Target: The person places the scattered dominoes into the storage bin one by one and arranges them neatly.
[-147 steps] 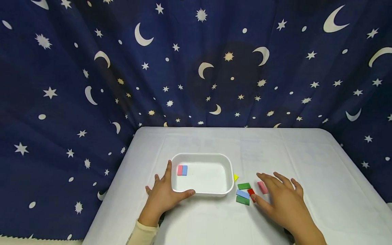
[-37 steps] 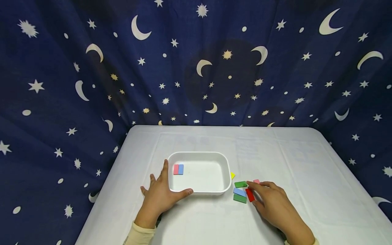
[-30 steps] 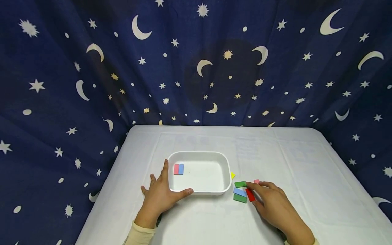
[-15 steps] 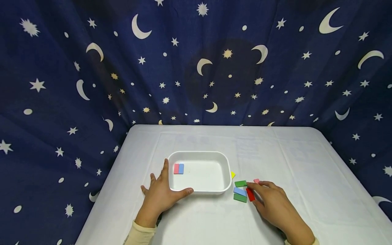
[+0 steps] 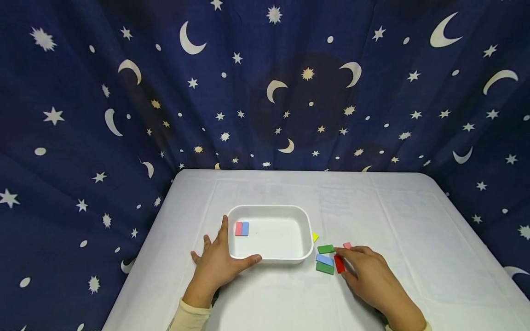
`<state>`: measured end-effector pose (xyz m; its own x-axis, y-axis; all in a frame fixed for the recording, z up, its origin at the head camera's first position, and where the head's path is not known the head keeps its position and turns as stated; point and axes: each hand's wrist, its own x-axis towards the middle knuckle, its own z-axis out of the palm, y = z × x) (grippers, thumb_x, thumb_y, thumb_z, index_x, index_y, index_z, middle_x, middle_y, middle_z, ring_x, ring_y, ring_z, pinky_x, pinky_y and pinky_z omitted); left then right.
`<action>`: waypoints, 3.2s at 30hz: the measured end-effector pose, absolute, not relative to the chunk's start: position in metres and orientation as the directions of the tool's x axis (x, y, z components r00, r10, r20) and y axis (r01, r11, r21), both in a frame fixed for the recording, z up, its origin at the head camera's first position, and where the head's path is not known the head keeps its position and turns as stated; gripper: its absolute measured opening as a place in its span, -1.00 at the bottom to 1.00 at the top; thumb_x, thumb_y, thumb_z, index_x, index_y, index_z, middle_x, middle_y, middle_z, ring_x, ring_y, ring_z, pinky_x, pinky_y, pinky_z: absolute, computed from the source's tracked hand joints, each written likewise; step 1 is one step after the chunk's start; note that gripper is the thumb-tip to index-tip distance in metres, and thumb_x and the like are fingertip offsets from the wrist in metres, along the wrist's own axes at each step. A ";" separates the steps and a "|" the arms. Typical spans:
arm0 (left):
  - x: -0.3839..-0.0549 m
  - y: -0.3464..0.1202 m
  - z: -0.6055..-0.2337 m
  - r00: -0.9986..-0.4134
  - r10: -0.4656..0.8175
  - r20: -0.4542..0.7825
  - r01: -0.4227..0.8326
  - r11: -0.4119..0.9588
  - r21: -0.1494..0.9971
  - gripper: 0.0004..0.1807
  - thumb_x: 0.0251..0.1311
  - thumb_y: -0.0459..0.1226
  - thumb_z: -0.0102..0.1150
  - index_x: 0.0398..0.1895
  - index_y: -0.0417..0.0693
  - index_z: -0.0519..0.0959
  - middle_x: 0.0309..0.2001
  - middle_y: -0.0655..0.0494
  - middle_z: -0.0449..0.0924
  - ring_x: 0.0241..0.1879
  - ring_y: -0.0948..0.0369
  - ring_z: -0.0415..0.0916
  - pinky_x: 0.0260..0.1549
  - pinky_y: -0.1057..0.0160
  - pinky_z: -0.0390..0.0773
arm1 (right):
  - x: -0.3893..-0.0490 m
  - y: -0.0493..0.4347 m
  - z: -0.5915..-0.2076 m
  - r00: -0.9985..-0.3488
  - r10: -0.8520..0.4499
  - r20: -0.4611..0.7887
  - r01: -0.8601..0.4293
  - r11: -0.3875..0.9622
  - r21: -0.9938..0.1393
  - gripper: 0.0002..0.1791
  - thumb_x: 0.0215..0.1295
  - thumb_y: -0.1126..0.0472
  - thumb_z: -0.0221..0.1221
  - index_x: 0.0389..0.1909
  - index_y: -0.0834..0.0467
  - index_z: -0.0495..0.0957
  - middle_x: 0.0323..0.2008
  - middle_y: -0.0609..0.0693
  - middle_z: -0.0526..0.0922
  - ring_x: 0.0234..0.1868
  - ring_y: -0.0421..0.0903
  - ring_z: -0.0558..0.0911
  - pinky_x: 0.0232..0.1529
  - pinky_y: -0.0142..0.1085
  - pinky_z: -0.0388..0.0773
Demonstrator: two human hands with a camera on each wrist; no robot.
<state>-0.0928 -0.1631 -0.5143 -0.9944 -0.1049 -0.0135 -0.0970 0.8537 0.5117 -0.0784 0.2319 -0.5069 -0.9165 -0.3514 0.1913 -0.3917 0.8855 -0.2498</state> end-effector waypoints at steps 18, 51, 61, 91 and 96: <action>-0.092 -0.163 -0.517 -0.993 -0.116 -0.012 -0.106 0.854 0.510 0.69 -0.46 0.76 0.24 0.75 0.35 -0.33 0.59 0.07 0.28 0.52 -0.48 0.03 0.15 -0.79 -0.17 | -0.078 0.233 -0.510 -0.904 -0.359 0.231 -0.411 0.880 -0.238 -0.30 0.06 0.16 0.60 0.29 0.04 0.65 0.11 -0.03 0.73 0.15 0.06 0.60 0.12 0.23 0.50; -0.093 -0.164 -0.518 -0.993 -0.114 -0.010 -0.103 0.853 0.512 0.69 -0.47 0.77 0.22 0.75 0.34 -0.32 0.59 0.05 0.26 0.53 -0.49 0.02 0.16 -0.79 -0.17 | -0.082 0.233 -0.509 -0.806 -0.362 0.468 -0.541 0.771 -0.335 -0.26 0.01 0.19 0.58 0.31 -0.10 0.64 0.07 -0.21 0.72 0.11 -0.10 0.58 0.08 0.06 0.44; -0.093 -0.164 -0.516 -0.993 -0.113 -0.012 -0.103 0.852 0.513 0.70 -0.48 0.78 0.19 0.76 0.31 -0.28 0.59 0.06 0.27 0.53 -0.48 0.01 0.16 -0.79 -0.18 | -0.083 0.233 -0.511 -0.814 -0.356 0.459 -0.531 0.778 -0.337 -0.30 0.06 0.14 0.56 0.30 -0.10 0.64 0.09 -0.22 0.71 0.13 -0.13 0.57 0.11 0.03 0.42; -0.093 -0.166 -0.519 -0.992 -0.125 -0.003 -0.109 0.857 0.503 0.67 -0.47 0.79 0.16 0.74 0.41 -0.34 0.60 0.11 0.26 0.53 -0.47 0.01 0.16 -0.79 -0.21 | -0.094 0.189 -0.458 -0.673 -0.508 0.538 -0.673 0.722 -0.160 -0.27 0.10 0.07 0.52 0.37 -0.05 0.60 0.11 -0.17 0.68 0.17 -0.02 0.56 0.03 0.07 0.48; -0.093 -0.165 -0.520 -0.991 -0.133 -0.001 -0.116 0.858 0.501 0.67 -0.48 0.78 0.19 0.75 0.42 -0.32 0.59 0.11 0.28 0.53 -0.46 0.03 0.18 -0.78 -0.20 | -0.107 0.166 -0.441 -0.624 -0.564 0.541 -0.711 0.698 -0.092 -0.34 0.09 0.07 0.54 0.29 -0.01 0.65 0.08 -0.15 0.69 0.13 -0.01 0.59 0.02 0.08 0.51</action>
